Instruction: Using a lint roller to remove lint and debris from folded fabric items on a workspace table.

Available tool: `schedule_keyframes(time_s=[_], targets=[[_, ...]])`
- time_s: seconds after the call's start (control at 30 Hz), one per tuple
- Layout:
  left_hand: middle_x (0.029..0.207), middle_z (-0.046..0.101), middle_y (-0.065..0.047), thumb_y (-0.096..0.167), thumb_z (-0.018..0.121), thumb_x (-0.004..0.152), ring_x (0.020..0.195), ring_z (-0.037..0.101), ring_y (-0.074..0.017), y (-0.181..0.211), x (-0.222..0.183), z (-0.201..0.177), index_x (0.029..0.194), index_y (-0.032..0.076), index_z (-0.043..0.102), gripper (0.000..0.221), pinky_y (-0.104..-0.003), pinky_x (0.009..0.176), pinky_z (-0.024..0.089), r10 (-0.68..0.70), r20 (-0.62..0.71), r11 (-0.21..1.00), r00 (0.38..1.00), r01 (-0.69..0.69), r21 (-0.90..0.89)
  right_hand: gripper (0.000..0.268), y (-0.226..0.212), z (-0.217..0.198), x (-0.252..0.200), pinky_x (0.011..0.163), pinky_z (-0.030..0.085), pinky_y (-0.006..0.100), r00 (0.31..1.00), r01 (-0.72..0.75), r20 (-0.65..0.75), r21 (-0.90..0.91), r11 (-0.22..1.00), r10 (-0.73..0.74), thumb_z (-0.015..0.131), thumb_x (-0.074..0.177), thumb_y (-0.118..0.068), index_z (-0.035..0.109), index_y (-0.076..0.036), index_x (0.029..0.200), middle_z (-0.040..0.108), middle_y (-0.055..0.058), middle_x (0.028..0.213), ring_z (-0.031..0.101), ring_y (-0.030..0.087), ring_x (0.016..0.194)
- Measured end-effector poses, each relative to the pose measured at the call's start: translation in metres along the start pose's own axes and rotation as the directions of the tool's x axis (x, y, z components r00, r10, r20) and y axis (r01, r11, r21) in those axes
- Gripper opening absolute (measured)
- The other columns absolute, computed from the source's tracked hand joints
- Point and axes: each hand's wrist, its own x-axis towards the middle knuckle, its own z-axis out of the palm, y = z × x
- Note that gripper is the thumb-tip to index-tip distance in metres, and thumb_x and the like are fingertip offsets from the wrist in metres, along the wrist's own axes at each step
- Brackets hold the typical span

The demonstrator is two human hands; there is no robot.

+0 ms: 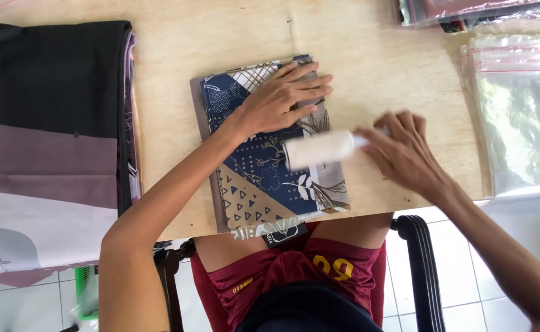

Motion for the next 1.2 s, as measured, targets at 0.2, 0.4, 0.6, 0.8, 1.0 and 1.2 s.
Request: schedule_keyframes(time_s=[0.2, 0.4, 0.6, 0.8, 1.0, 1.2], targets=[[0.163, 0.035, -0.002, 0.043, 0.040, 0.110, 0.153, 0.027, -0.0262, -0.001, -0.003, 0.000, 0.154, 0.023, 0.040, 0.048, -0.053, 0.126, 0.014, 0.027, 0.060, 0.989, 0.998, -0.035, 0.145, 0.032, -0.028, -0.006, -0.066, 0.094, 0.032, 0.041, 0.996, -0.028, 0.086, -0.018, 0.999, 0.030, 0.060, 0.097, -0.033, 0.062, -0.029, 0.128, 0.052, 0.004, 0.111, 0.044, 0.023, 0.105], [0.161, 0.039, -0.004, 0.037, 0.041, 0.112, 0.152, 0.031, -0.0280, 0.004, -0.005, -0.001, 0.154, 0.018, 0.042, 0.047, -0.052, 0.126, 0.016, 0.053, 0.014, 0.990, 0.999, -0.054, 0.129, 0.033, -0.043, -0.015, -0.096, 0.088, 0.039, 0.044, 0.987, -0.043, 0.154, 0.010, 0.999, 0.041, 0.054, 0.097, -0.037, 0.062, -0.029, 0.128, 0.053, 0.007, 0.112, 0.046, 0.027, 0.101], [0.166, 0.032, -0.004, 0.032, 0.039, 0.119, 0.145, 0.050, -0.0267, 0.026, -0.031, -0.012, 0.159, 0.026, 0.030, 0.042, -0.055, 0.128, 0.036, 0.065, -0.292, 0.996, 0.954, -0.042, 0.084, 0.032, -0.024, -0.007, -0.092, 0.093, 0.034, 0.041, 0.993, -0.090, 0.080, 0.101, 0.991, 0.082, 0.054, 0.096, -0.035, 0.062, -0.022, 0.124, 0.053, 0.005, 0.112, 0.044, 0.024, 0.107], [0.103, 0.063, -0.017, 0.004, 0.061, 0.097, 0.088, 0.063, -0.0278, 0.141, -0.120, -0.036, 0.107, -0.002, 0.056, 0.013, -0.030, 0.061, 0.061, 0.173, -0.314, 0.984, 0.934, -0.149, 0.098, 0.033, -0.033, -0.019, -0.028, 0.091, 0.034, 0.041, 0.999, -0.023, -0.018, 0.141, 0.990, 0.026, 0.061, 0.096, -0.027, 0.059, -0.015, 0.126, 0.051, 0.011, 0.116, 0.043, 0.026, 0.109], [0.120, 0.057, -0.013, 0.054, 0.061, 0.093, 0.112, 0.058, -0.0286, 0.176, -0.186, -0.031, 0.115, 0.014, 0.057, 0.046, -0.046, 0.092, 0.051, 0.114, -0.639, 0.901, 0.761, 0.192, 0.390, 0.028, -0.066, -0.015, 0.022, 0.085, 0.037, 0.038, 0.989, 0.100, 0.089, 0.171, 0.980, -0.117, 0.057, 0.099, -0.032, 0.058, -0.024, 0.126, 0.051, 0.006, 0.108, 0.047, 0.022, 0.099], [0.090, 0.058, -0.003, 0.042, 0.044, 0.103, 0.091, 0.060, -0.0175, 0.200, -0.173, -0.063, 0.091, 0.017, 0.050, 0.029, -0.031, 0.079, 0.052, 0.226, -0.369, 0.830, 0.901, 0.020, 0.557, 0.033, -0.086, -0.009, 0.047, 0.089, 0.039, 0.041, 0.981, 0.160, 0.100, 0.076, 0.984, -0.167, 0.061, 0.097, -0.038, 0.058, -0.028, 0.128, 0.051, 0.006, 0.114, 0.046, 0.023, 0.104]])
